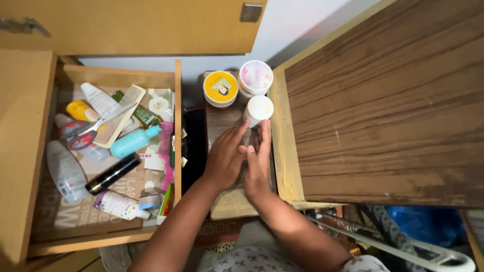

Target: The person opens a drawer and removes several personal care containers, including a small white jar, a white bottle, and a blue bottle. They place each item on a nearby wooden surface, arranging them alongside other containers. The person continues to handle and reposition items within the drawer and on the surface.

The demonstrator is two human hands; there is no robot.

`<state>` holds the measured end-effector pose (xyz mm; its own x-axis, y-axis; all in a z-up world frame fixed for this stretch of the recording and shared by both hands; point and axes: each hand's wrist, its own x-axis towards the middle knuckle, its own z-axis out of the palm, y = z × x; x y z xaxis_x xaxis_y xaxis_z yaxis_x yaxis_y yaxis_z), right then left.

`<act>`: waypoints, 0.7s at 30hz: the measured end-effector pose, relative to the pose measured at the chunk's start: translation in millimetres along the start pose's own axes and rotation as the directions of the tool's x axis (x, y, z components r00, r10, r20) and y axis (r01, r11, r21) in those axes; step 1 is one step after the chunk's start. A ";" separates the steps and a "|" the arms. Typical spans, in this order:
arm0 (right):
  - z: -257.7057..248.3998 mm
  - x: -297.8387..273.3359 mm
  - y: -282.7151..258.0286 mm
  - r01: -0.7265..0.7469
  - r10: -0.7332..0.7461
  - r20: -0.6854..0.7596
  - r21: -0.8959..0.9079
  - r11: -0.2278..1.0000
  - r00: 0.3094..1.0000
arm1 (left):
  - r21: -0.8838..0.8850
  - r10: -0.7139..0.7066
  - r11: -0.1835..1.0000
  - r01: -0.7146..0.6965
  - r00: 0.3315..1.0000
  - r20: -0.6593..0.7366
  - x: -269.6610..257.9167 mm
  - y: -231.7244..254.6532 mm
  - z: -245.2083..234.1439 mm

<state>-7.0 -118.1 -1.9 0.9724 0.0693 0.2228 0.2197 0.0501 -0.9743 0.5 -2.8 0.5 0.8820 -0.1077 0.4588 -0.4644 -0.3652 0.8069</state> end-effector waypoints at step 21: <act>0.3 -4.3 -4.5 0.138 -0.136 -0.039 0.033 0.990 0.990 | -0.253 -0.157 0.961 0.107 0.970 -0.185 -29.8 14.0 -15.0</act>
<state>-12.2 -118.3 1.5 0.9356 0.0233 0.3522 0.3488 0.0923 -0.9327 -33.5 9.2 3.7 0.9136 0.1237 0.3874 -0.3723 -0.1286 0.9192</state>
